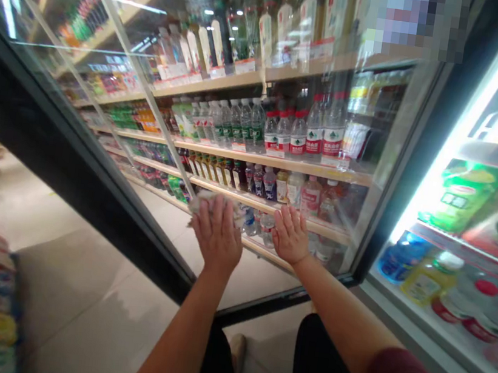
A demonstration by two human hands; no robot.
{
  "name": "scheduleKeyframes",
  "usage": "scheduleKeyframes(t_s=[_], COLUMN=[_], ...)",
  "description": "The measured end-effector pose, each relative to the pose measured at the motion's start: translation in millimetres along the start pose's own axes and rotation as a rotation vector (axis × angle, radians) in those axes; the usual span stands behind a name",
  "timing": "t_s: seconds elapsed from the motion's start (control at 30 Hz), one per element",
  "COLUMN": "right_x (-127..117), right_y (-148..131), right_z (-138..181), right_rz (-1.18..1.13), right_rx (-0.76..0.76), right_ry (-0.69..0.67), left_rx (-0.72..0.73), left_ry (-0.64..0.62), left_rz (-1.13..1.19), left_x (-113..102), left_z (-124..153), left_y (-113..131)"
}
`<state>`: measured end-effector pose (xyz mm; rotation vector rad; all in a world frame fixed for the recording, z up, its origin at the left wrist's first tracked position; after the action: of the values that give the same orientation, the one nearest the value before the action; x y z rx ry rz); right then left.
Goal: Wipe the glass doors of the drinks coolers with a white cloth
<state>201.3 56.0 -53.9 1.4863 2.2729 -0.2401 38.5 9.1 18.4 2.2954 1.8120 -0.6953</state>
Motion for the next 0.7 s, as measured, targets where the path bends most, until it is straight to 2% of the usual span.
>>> scheduleKeyframes(t_s=[0.1, 0.17, 0.23, 0.33, 0.4, 0.47, 0.57, 0.63, 0.7], right_x=[1.6, 0.5, -2.2, -4.9, -4.4, -2.8, -0.3, -0.6, -3.0], right_y=[0.4, -0.2, -0.8, -1.2, -1.2, -0.8, -0.1, -0.3, -1.0], right_z=[0.5, 0.0, -0.9, -1.7, -1.4, -0.3, 0.6, 0.0, -1.3], right_rz=[-0.011, -0.008, -0.005, -0.014, -0.016, -0.014, -0.012, -0.006, 0.001], right_rx=[0.005, 0.0, -0.005, -0.01, -0.011, -0.008, -0.001, -0.003, -0.009], right_ry=[-0.008, 0.0, 0.02, 0.035, 0.031, 0.028, 0.019, 0.018, 0.028], left_rx=[0.116, 0.124, 0.068, -0.033, -0.066, -0.048, 0.065, 0.101, 0.086], left_ry=[-0.112, -0.146, -0.104, -0.022, -0.003, 0.002, -0.051, -0.144, -0.171], left_rz=[-0.054, -0.053, -0.024, 0.037, 0.064, 0.066, 0.032, 0.03, 0.039], left_x=[20.8, 22.6, 11.1, -10.4, -14.7, -8.6, 14.1, 28.2, 28.3], left_z=[50.9, 55.8, 30.6, -26.4, -43.3, -29.0, 28.3, 56.0, 53.6], left_y=[21.3, 20.9, 9.3, -10.2, -12.2, -1.9, 24.1, 32.7, 29.3])
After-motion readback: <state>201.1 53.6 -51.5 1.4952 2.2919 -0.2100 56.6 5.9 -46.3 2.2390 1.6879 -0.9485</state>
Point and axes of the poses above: each hand's wrist, its own z-axis away from the middle knuckle, its own x-axis out of the palm, y = z × x, the point moved 6 cm from there along -z, towards the middle knuckle, and after that the axes turned 12 degrees about -y, right-handed, at the moved point
